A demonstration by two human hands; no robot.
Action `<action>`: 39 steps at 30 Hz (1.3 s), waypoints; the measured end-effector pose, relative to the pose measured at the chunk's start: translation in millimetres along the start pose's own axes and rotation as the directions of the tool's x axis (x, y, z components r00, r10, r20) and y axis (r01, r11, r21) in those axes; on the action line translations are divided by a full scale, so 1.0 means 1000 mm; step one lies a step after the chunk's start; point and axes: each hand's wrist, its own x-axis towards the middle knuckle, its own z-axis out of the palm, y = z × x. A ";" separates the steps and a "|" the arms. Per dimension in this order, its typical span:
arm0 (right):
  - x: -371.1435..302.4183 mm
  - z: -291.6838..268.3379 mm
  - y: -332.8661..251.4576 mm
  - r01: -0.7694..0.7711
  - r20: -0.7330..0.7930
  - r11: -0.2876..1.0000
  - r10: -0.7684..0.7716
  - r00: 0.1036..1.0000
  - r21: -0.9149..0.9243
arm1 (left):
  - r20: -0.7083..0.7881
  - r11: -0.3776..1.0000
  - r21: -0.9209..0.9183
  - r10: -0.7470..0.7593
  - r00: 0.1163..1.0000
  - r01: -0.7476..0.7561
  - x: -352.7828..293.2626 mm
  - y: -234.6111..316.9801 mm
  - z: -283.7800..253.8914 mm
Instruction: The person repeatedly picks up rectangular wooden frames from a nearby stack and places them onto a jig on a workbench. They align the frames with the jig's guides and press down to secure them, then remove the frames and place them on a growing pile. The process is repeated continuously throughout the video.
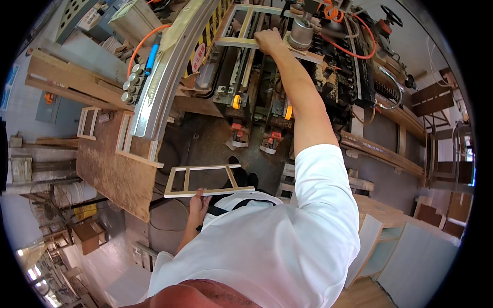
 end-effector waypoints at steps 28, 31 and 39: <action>0.006 0.002 0.010 0.039 -0.017 0.999 -0.039 0.999 -0.005 | 0.168 0.926 0.044 0.364 0.916 -0.376 -0.085 0.008 -0.017; 0.003 0.007 0.020 0.040 -0.038 0.999 -0.041 0.998 -0.018 | 0.106 0.883 0.131 0.440 0.892 -0.451 -0.119 0.045 -0.001; -0.025 -0.047 -0.013 -0.059 -0.015 0.996 0.060 0.998 0.071 | -0.003 0.716 0.129 0.692 0.722 -0.686 -0.075 0.155 -0.068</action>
